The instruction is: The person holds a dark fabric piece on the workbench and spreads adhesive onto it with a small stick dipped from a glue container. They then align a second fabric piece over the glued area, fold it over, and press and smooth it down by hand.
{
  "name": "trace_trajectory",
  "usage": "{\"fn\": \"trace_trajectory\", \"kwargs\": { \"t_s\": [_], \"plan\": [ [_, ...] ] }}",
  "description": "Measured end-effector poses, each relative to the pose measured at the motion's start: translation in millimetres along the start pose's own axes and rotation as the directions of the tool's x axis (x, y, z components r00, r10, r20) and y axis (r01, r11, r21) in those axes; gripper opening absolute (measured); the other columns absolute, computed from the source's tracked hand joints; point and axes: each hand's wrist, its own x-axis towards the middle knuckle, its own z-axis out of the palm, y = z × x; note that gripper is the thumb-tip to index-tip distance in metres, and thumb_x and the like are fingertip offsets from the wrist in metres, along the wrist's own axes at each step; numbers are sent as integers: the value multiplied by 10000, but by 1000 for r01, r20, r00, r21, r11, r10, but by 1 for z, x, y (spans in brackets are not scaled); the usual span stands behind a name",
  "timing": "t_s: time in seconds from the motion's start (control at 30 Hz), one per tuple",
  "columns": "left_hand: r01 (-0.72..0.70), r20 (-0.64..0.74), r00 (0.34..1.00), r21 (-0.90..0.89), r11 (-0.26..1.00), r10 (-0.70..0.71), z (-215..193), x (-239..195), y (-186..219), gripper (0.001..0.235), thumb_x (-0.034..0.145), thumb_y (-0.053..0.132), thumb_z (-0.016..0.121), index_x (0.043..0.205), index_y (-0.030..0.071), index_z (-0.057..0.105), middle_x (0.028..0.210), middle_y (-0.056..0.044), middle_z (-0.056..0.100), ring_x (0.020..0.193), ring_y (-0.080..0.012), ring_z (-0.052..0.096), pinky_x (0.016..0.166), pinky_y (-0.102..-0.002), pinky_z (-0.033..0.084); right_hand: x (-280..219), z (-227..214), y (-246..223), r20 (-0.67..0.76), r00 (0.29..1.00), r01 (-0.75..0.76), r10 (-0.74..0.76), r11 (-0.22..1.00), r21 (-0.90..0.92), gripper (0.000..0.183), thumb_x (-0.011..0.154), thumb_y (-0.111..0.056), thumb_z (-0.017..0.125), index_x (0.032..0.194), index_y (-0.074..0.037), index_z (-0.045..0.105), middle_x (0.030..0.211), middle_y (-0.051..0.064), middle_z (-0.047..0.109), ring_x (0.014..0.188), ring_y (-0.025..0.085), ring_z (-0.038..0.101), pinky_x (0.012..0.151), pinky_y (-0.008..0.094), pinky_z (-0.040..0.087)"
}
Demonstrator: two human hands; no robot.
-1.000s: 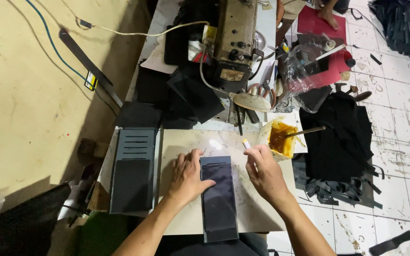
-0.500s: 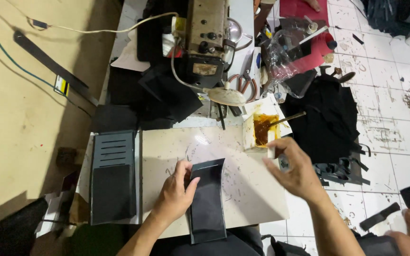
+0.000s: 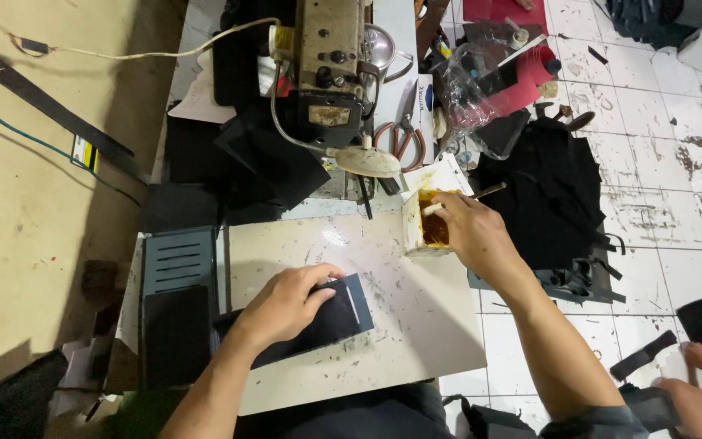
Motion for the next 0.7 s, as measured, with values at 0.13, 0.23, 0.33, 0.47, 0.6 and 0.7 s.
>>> {"fn": "trace_trajectory", "kwargs": {
  "t_s": [0.13, 0.23, 0.33, 0.47, 0.6, 0.7],
  "plan": [
    [9, -20, 1000, 20, 1000, -9, 17, 16, -15, 301, 992, 236, 591, 1284, 275, 651, 1144, -132, 762, 1149, -344, 702, 981, -468, 551, 6, 1, -2, 82, 996, -12, 16, 999, -50, 226, 1087, -279, 511, 1217, -207, 681, 978, 130, 750, 922, 323, 761, 833, 389, 584],
    [-4, -61, 998, 15, 1000, 5, 25, 19, -25, 308, 995, 229, 577, 1292, 256, 654, 1182, -107, 753, 1164, -302, 704, 983, -442, 553, 9, 4, 1, 107, 994, 5, -2, 1000, -28, 213, 1077, -234, 517, 1203, -193, 683, 980, 132, 752, 915, 325, 759, 835, 383, 585],
    [-35, -95, 995, 51, 998, 39, 32, 19, -34, 336, 999, 240, 577, 1332, 226, 619, 1214, -113, 720, 1176, -316, 688, 1012, -462, 530, 10, 5, 6, 129, 991, 33, -27, 998, -48, 205, 1076, -226, 514, 1198, -183, 673, 971, 121, 756, 902, 314, 763, 839, 380, 586],
    [-7, -60, 998, 44, 999, 10, 26, 15, -35, 308, 999, 242, 564, 1298, 229, 637, 1142, -131, 727, 1130, -352, 695, 983, -472, 546, 15, -39, -12, 333, 937, -156, 103, 978, 135, 248, 1053, -180, 498, 1194, -162, 702, 1015, 161, 766, 960, 371, 752, 890, 431, 561],
    [2, -36, 999, 33, 999, -1, 25, 16, -36, 309, 1002, 226, 558, 1297, 236, 648, 1146, -120, 726, 1138, -339, 694, 986, -456, 547, 11, -70, -24, 340, 921, -278, 187, 929, 243, 241, 1019, -96, 558, 1188, -94, 730, 1013, 219, 756, 913, 418, 751, 825, 439, 566],
    [-8, -52, 999, 29, 1000, 10, 32, 15, -33, 314, 1000, 207, 566, 1299, 208, 661, 1129, -126, 722, 1121, -342, 697, 985, -458, 541, 8, -72, -22, 335, 911, -335, 240, 905, 262, 261, 1012, -46, 570, 1215, -63, 732, 862, 237, 718, 779, 353, 724, 733, 430, 546]
  ]
}}
